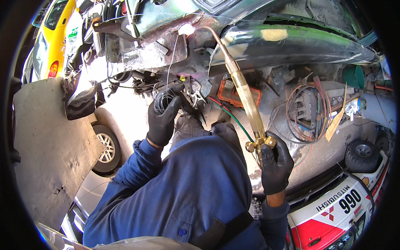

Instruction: The person uses a welding torch and filler wire to weld a section of a car's front body panel, then uses a hammer to tap the weld area, and finally pours water from a plastic bottle onto the hot metal to cool it.

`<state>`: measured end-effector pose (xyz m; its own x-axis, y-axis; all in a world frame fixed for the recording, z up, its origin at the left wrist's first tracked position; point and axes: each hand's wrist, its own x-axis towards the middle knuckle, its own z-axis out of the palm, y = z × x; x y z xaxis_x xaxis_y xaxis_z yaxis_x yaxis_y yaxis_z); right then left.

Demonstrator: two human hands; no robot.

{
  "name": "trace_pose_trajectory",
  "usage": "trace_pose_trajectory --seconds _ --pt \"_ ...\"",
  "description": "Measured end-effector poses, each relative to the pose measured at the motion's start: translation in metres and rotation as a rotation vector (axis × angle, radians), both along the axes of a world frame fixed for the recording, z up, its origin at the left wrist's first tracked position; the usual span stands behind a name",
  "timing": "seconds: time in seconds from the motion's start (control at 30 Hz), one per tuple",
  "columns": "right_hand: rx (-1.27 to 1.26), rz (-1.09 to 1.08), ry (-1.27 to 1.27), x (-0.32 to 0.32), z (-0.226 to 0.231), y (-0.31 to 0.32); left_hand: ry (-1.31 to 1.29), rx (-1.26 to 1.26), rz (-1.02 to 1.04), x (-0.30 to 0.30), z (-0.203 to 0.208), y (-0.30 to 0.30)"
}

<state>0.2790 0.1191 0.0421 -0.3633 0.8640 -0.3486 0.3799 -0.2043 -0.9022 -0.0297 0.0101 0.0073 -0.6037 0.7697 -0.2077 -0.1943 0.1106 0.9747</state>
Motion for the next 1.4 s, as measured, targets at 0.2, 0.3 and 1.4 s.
trace_pose_trajectory --seconds 0.2,0.3,1.4 --pt "-0.04 -0.037 -0.016 0.001 -0.004 -0.003 0.019 -0.021 0.009 0.003 0.002 -0.001" --pt "-0.061 -0.012 -0.007 0.006 -0.005 -0.002 -0.055 -0.033 -0.008 0.003 0.008 -0.004" --pt "0.97 0.43 -0.752 -0.456 -0.123 0.015 0.197 0.114 0.27 -0.185 0.037 -0.199"
